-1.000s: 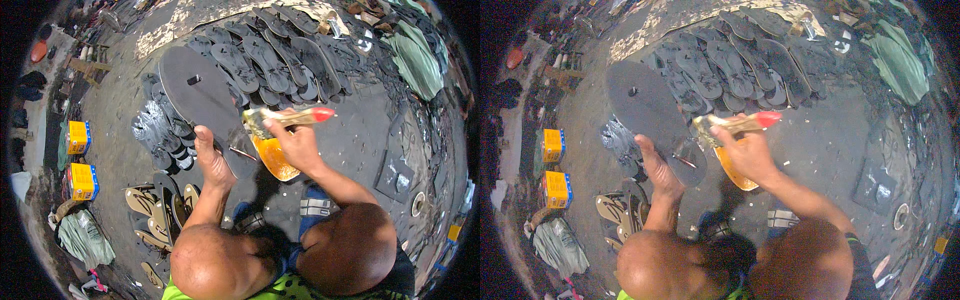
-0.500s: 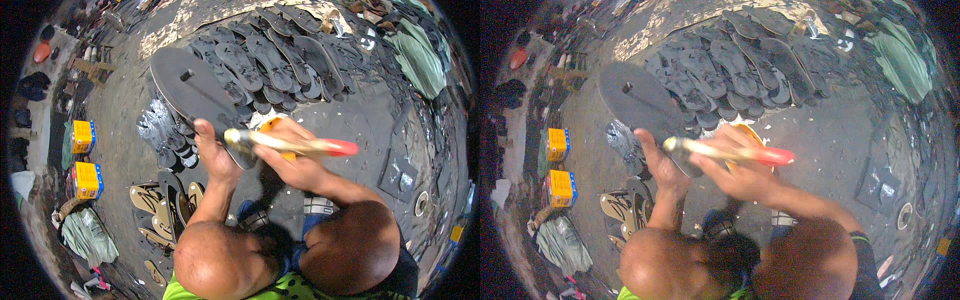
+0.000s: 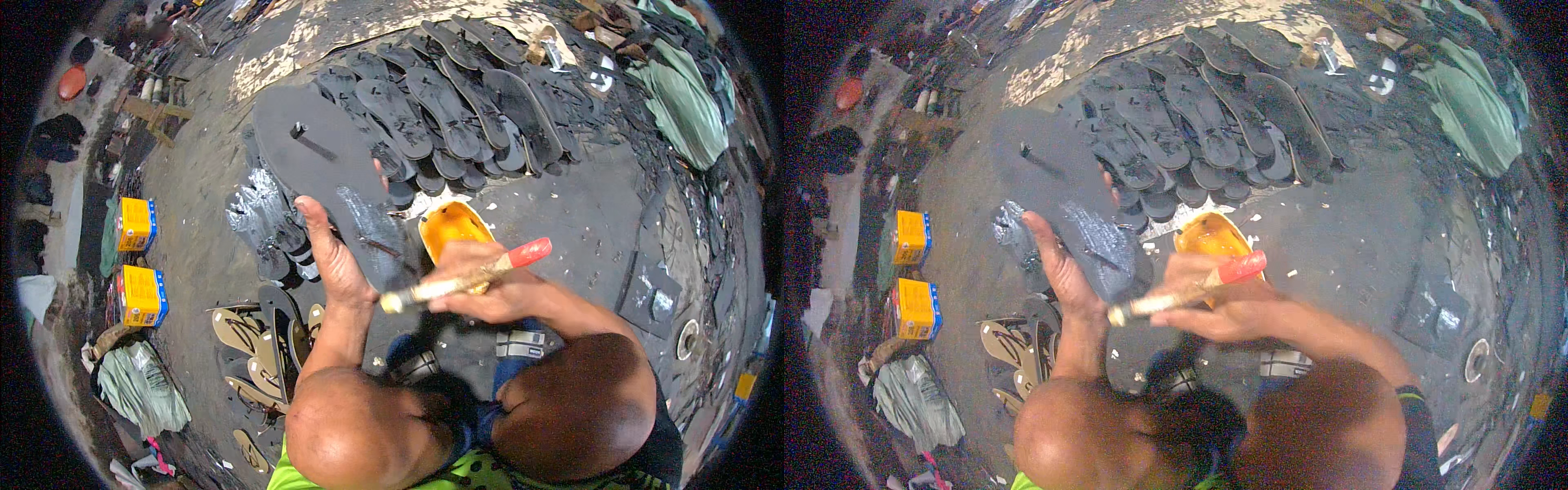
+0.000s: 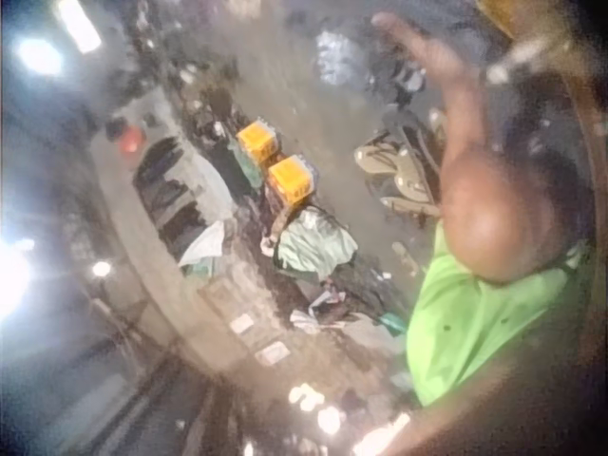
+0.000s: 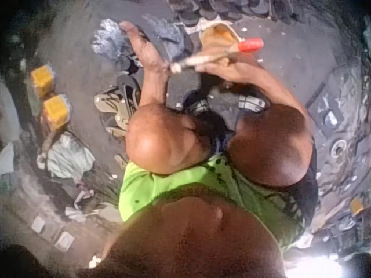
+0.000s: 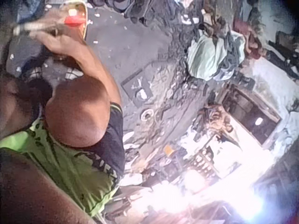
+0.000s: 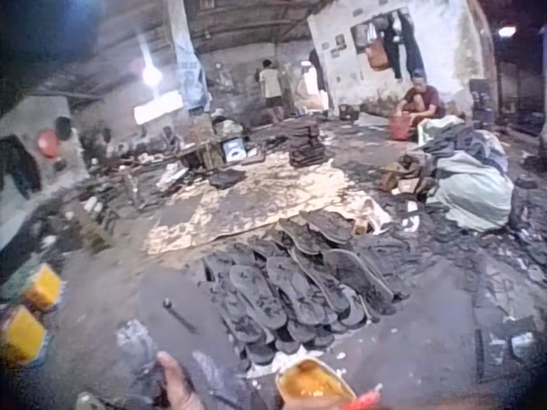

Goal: The person is painting flip-flops with a yellow substance using a brush. They pick up each flip-flop, apply the substance, and place it back down, repeating the process for multiple flip-flops.

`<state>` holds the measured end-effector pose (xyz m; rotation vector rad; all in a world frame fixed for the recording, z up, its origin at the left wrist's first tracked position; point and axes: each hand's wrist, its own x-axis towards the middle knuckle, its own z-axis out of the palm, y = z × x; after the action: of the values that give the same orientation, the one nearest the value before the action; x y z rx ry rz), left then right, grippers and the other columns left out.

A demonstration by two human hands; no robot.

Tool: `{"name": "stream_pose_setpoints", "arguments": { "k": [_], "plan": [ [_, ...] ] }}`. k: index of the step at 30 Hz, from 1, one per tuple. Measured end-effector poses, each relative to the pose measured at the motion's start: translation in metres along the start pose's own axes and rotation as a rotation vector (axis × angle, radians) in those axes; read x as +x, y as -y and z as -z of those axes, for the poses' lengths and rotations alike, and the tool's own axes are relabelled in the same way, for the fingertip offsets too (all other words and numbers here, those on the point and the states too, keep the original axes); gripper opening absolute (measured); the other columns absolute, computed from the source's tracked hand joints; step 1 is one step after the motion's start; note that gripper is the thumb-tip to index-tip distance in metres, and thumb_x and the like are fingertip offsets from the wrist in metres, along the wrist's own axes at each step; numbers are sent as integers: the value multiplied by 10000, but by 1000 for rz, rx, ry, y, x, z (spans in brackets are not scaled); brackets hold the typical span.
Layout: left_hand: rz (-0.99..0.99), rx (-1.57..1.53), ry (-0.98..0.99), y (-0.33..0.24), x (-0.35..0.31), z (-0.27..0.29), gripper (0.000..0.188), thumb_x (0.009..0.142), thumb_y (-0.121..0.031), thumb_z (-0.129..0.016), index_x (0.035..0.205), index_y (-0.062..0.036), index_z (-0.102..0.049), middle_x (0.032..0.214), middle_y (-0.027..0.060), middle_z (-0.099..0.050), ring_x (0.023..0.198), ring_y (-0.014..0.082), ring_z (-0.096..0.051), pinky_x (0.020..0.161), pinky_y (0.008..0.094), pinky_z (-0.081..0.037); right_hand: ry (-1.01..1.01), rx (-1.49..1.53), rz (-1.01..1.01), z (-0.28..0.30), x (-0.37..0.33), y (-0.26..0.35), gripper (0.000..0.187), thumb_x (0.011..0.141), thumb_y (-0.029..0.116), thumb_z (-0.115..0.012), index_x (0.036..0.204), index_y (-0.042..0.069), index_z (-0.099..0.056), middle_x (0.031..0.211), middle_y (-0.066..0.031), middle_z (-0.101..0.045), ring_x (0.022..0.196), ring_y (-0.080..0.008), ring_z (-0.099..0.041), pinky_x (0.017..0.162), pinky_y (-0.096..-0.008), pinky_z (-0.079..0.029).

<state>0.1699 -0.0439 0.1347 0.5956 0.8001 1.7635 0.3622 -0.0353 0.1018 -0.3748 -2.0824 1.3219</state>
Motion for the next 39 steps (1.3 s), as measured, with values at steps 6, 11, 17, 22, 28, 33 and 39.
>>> {"name": "stream_pose_setpoints", "arguments": {
  "k": [6,11,17,22,28,33,39],
  "plan": [
    [-65,474,60,34,-19,15,551,1050,-447,-445,1353,11,-481,1213,71,-617,1079,158,-566,958,334,-446,-838,107,138,15,51,34,135,893,51,-707,1006,-8,-663,908,-35,-614,811,-117,-587,710,-271,-479],
    [30,316,-22,49,-38,19,430,1054,-399,-470,1246,-28,-571,1069,7,-611,926,109,-515,859,302,-436,-899,-156,51,42,77,4,152,900,97,-718,1004,-12,-702,893,-75,-657,807,-115,-591,693,-273,-471],
    [162,550,112,44,-29,27,431,1048,-418,-475,1180,-35,-621,1071,5,-634,991,98,-552,879,289,-457,-894,-125,170,23,60,9,168,864,59,-748,1014,-5,-707,894,-57,-644,808,-137,-598,686,-282,-474],
    [434,120,59,40,-23,19,565,1044,-492,-404,1381,-43,-467,1308,100,-577,1209,209,-564,1061,390,-436,-455,-440,311,45,59,4,187,846,152,-762,1009,70,-723,841,-52,-639,739,-227,-595,649,-328,-481],
    [460,89,53,42,-3,5,644,1024,-563,-375,1409,-51,-440,1310,112,-585,1149,243,-612,993,406,-506,-726,-335,127,74,61,-46,151,855,161,-745,972,69,-719,814,-85,-615,742,-246,-596,618,-369,-465],
    [393,55,29,46,75,13,738,984,-653,-372,1380,-40,-483,1238,129,-629,1052,258,-649,886,394,-547,-344,-131,5,29,32,-60,178,852,177,-754,982,64,-713,807,-98,-605,756,-275,-591,661,-373,-471],
    [368,72,-12,83,266,-14,673,971,-634,-449,1334,-74,-541,1155,114,-656,1003,264,-632,848,464,-534,-527,33,-267,62,-15,-79,264,904,243,-706,1040,16,-691,926,-94,-620,836,-199,-589,736,-336,-478]
  ]
}}
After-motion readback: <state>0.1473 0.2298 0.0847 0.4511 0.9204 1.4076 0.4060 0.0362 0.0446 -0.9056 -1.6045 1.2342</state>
